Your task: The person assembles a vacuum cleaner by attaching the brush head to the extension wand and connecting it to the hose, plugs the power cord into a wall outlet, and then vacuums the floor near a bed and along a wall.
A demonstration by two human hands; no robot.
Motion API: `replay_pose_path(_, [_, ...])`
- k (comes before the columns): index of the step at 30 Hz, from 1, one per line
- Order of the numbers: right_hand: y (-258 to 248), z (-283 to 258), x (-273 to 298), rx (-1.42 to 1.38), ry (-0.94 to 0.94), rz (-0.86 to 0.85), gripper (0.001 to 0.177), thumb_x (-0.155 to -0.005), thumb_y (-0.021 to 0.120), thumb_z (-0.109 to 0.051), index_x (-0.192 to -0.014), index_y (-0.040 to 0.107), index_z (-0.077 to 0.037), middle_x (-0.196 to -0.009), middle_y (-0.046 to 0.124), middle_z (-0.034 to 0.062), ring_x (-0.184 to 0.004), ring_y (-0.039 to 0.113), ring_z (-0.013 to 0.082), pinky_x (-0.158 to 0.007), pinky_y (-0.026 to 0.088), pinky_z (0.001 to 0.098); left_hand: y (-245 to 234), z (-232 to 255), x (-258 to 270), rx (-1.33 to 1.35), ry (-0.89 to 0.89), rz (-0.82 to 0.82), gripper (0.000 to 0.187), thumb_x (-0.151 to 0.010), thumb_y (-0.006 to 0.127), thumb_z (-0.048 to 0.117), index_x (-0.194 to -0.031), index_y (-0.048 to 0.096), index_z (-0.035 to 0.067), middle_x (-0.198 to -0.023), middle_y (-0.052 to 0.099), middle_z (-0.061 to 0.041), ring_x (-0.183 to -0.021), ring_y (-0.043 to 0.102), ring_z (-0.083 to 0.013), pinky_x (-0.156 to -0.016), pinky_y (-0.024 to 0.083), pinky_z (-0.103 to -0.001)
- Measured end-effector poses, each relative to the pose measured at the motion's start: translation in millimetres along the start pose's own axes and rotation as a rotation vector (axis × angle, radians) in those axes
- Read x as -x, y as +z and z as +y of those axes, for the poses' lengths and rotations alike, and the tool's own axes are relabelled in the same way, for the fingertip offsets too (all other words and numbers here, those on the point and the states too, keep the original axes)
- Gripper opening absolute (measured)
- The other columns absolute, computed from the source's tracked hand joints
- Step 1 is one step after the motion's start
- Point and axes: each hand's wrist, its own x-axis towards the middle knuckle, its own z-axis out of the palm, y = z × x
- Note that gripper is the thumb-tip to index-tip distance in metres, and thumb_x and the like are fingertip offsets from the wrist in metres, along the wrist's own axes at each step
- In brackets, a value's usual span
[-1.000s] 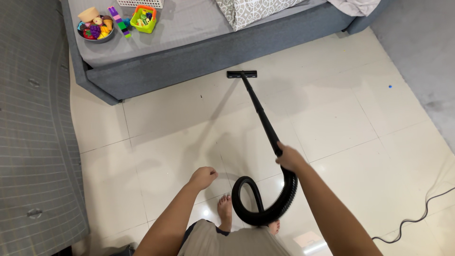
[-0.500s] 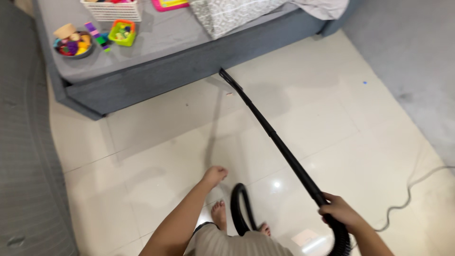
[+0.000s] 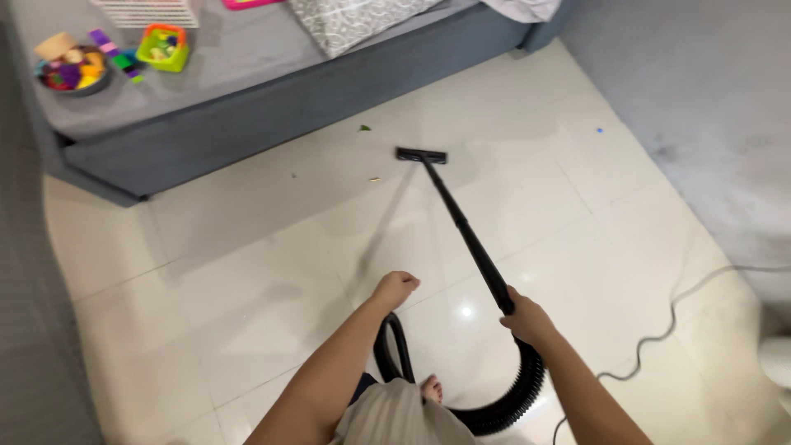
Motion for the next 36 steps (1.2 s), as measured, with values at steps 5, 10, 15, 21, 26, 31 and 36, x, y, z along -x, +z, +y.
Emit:
replay_pose_path(5, [18.9,-47.9,-92.2,0.247,-0.168,0.040,0.091,-0.083,0.078,-0.015,-0.158,0.027,-0.008,-0.131,0.062,0.0229,-0.120,0.063,0.0381,-0.100,0.053,0.0434,-71.8,-58.3,0.6,-0.141,0.091,0.260,0.025,-0.089,0.071,0.027,-0.104,0.078,0.008,-0.104,0.077,-0.014,-0.095,0.074,-0.0301,-0.086,0.056,-0.040])
replay_pose_path(10, [-4.4,-132.2,-145.5,0.271,-0.233,0.042,0.076,-0.081,0.077,-0.013,-0.149,0.044,-0.002,-0.124,0.068,0.0244,-0.115,0.068,0.0381,-0.098,0.055,0.0433,-182.8,-67.9,34.7,-0.307,-0.046,0.479,0.022,-0.089,0.067,0.027,-0.104,0.078,0.013,-0.103,0.077,-0.013,-0.097,0.072,-0.0335,-0.087,0.055,-0.043])
replay_pose_path(15, [0.2,-167.7,-137.3,0.301,-0.230,0.005,0.066,-0.082,0.074,-0.011,-0.143,0.050,-0.002,-0.121,0.070,0.0246,-0.112,0.070,0.0377,-0.096,0.057,0.0431,-245.6,-73.3,74.6,-0.296,-0.141,0.560,0.029,-0.094,0.064,0.035,-0.110,0.076,0.013,-0.105,0.076,-0.014,-0.100,0.071,-0.0341,-0.090,0.054,-0.043])
replay_pose_path(21, [24.4,-154.9,-61.1,0.386,-0.164,-0.135,0.094,-0.088,0.071,-0.011,-0.163,0.015,-0.015,-0.124,0.069,0.0211,-0.114,0.068,0.0341,-0.098,0.055,0.0435,-255.3,-139.4,82.4,-0.286,-0.117,0.540,0.032,-0.093,0.064,0.035,-0.109,0.078,0.011,-0.106,0.077,-0.013,-0.100,0.072,-0.0323,-0.089,0.055,-0.042])
replay_pose_path(26, [18.0,-139.8,-49.3,0.308,-0.127,-0.104,0.090,-0.086,0.070,-0.008,-0.162,0.025,-0.019,-0.121,0.070,0.0203,-0.112,0.069,0.0326,-0.096,0.055,0.0416,-249.5,-167.6,73.8,-0.253,-0.203,0.505,0.033,-0.092,0.066,0.035,-0.110,0.078,0.010,-0.107,0.077,-0.015,-0.102,0.073,-0.0319,-0.091,0.056,-0.041])
replay_pose_path(31, [-0.5,-191.0,-103.0,0.235,-0.215,-0.054,0.079,-0.083,0.073,-0.010,-0.156,0.041,-0.012,-0.110,0.075,0.0245,-0.100,0.075,0.0377,-0.090,0.058,0.0444,-253.5,-153.9,77.0,-0.218,-0.200,0.481,0.033,-0.092,0.066,0.035,-0.111,0.077,0.011,-0.108,0.077,-0.013,-0.103,0.072,-0.0316,-0.091,0.056,-0.040])
replay_pose_path(36, [38.1,-241.4,-127.4,0.360,-0.248,-0.072,0.073,-0.086,0.070,-0.010,-0.153,0.041,-0.007,-0.113,0.073,0.0241,-0.106,0.072,0.0372,-0.093,0.058,0.0447,-257.6,-147.4,94.2,-0.206,-0.229,0.454,0.033,-0.094,0.064,0.034,-0.112,0.076,0.010,-0.109,0.077,-0.012,-0.103,0.072,-0.0310,-0.091,0.055,-0.040])
